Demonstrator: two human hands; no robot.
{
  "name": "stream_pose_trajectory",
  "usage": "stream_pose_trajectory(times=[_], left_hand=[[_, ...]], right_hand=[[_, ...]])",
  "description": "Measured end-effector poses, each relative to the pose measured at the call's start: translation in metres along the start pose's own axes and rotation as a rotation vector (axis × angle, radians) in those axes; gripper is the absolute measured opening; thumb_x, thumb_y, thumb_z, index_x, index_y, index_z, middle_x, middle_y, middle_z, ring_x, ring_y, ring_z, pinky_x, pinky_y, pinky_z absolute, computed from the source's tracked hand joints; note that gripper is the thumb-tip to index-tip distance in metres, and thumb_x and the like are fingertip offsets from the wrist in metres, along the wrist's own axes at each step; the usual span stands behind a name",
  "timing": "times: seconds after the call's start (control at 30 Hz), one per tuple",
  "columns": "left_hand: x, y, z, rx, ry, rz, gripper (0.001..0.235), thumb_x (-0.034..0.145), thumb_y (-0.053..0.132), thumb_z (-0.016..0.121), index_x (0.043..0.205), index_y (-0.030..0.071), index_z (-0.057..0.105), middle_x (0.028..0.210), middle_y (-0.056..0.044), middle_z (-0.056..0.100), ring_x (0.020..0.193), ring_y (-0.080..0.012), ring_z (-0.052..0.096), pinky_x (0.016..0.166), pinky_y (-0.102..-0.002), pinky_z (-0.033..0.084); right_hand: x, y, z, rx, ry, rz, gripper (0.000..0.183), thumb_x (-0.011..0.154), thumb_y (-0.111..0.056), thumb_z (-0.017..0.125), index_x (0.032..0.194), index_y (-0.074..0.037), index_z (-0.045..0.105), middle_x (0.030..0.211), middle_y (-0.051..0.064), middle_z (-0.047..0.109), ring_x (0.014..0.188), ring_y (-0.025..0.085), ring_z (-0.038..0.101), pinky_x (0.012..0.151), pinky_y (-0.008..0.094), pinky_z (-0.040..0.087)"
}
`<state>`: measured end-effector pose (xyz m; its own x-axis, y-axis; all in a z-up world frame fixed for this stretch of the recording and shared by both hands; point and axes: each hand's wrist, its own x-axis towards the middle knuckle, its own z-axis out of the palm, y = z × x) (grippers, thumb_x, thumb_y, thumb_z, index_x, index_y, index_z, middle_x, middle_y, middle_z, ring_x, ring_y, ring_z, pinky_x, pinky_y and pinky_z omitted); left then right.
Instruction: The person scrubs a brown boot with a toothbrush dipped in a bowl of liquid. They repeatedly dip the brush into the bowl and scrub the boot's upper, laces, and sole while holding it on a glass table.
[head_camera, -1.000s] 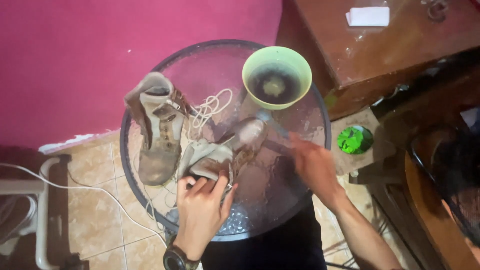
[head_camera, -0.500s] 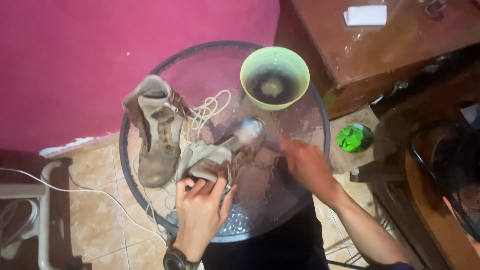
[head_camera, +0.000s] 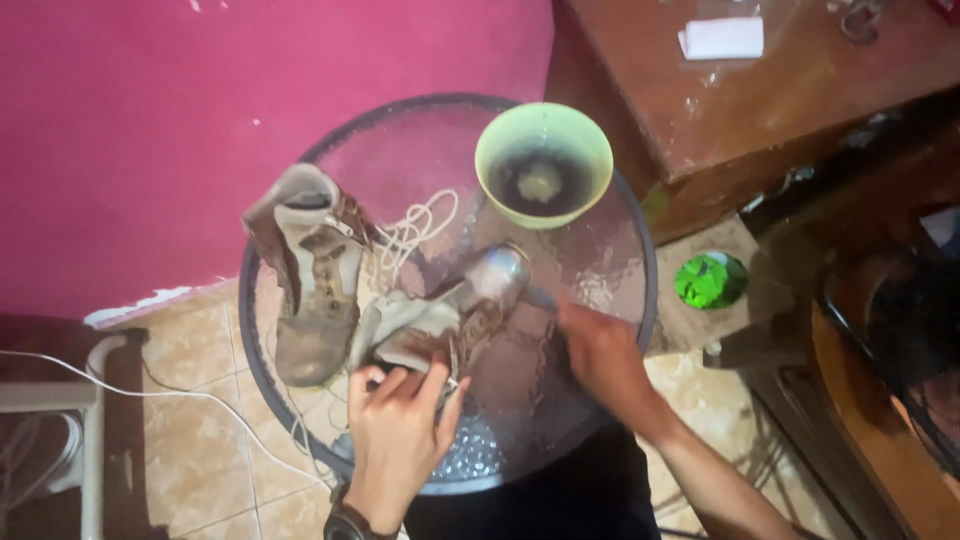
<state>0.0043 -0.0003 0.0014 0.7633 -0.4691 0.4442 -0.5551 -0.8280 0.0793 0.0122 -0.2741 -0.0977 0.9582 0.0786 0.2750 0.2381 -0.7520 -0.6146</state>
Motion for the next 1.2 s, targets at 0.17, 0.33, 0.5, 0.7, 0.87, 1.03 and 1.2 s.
stream_pose_trajectory(times=[0.17,0.33,0.5,0.7,0.87,1.03,1.2], left_hand=[[0.0,-0.001,0.0,0.015,-0.026,-0.004,0.023,0.099,0.038,0.061,0.092,0.018,0.067,0.063,0.001,0.062,0.07,-0.0214,0.059,0.08,-0.04,0.038],[-0.005,-0.001,0.003,0.033,-0.011,-0.012,0.025,0.099,0.04,0.064,0.091,0.017,0.068,0.054,0.0,0.057,0.068,-0.0192,0.06,0.083,-0.039,0.038],[-0.01,-0.003,0.003,0.039,-0.007,-0.011,0.029,0.098,0.042,0.061,0.107,0.017,0.073,0.064,0.0,0.064,0.07,-0.0177,0.06,0.081,-0.038,0.039],[-0.006,-0.003,0.002,0.022,-0.041,-0.029,0.026,0.098,0.042,0.062,0.096,0.018,0.072,0.059,-0.001,0.06,0.069,-0.0193,0.06,0.081,-0.039,0.039],[-0.004,-0.003,0.002,0.0,-0.064,-0.012,0.025,0.099,0.04,0.061,0.098,0.016,0.069,0.065,0.002,0.063,0.069,-0.019,0.058,0.077,-0.039,0.036],[-0.003,-0.004,0.003,0.005,-0.053,-0.018,0.024,0.099,0.04,0.06,0.09,0.019,0.069,0.063,-0.001,0.06,0.07,-0.0187,0.059,0.077,-0.038,0.037],[0.0,-0.003,0.001,0.018,-0.022,0.022,0.028,0.099,0.04,0.061,0.105,0.015,0.072,0.067,0.003,0.062,0.069,-0.0188,0.057,0.077,-0.038,0.036]], right_hand=[[0.007,-0.007,-0.008,-0.031,0.044,0.156,0.04,0.101,-0.016,0.05,0.138,-0.012,0.063,0.099,0.014,0.072,0.082,0.039,0.072,0.07,0.046,0.052],[0.003,0.009,-0.002,-0.076,-0.103,0.311,0.043,0.102,-0.028,0.047,0.142,-0.025,0.062,0.112,0.007,0.078,0.091,0.043,0.071,0.074,0.051,0.051],[-0.011,-0.007,0.003,0.013,0.006,0.338,0.041,0.104,-0.029,0.045,0.135,-0.011,0.066,0.121,0.01,0.076,0.115,0.034,0.069,0.094,0.041,0.052],[-0.02,-0.03,0.003,-0.035,-0.008,0.394,0.045,0.102,-0.02,0.046,0.147,-0.017,0.055,0.085,0.021,0.075,0.081,0.049,0.068,0.068,0.055,0.05],[-0.027,-0.038,0.014,0.022,-0.029,0.467,0.045,0.103,-0.021,0.044,0.146,-0.012,0.052,0.085,0.02,0.074,0.079,0.048,0.069,0.068,0.054,0.049],[-0.042,-0.06,0.036,0.041,-0.085,0.443,0.057,0.103,-0.022,0.044,0.157,-0.007,0.033,0.063,0.02,0.067,0.051,0.04,0.063,0.055,0.057,0.044],[-0.034,-0.048,0.043,-0.038,-0.124,0.433,0.066,0.102,-0.03,0.047,0.161,-0.011,0.027,0.064,0.023,0.068,0.058,0.052,0.063,0.067,0.064,0.044]])
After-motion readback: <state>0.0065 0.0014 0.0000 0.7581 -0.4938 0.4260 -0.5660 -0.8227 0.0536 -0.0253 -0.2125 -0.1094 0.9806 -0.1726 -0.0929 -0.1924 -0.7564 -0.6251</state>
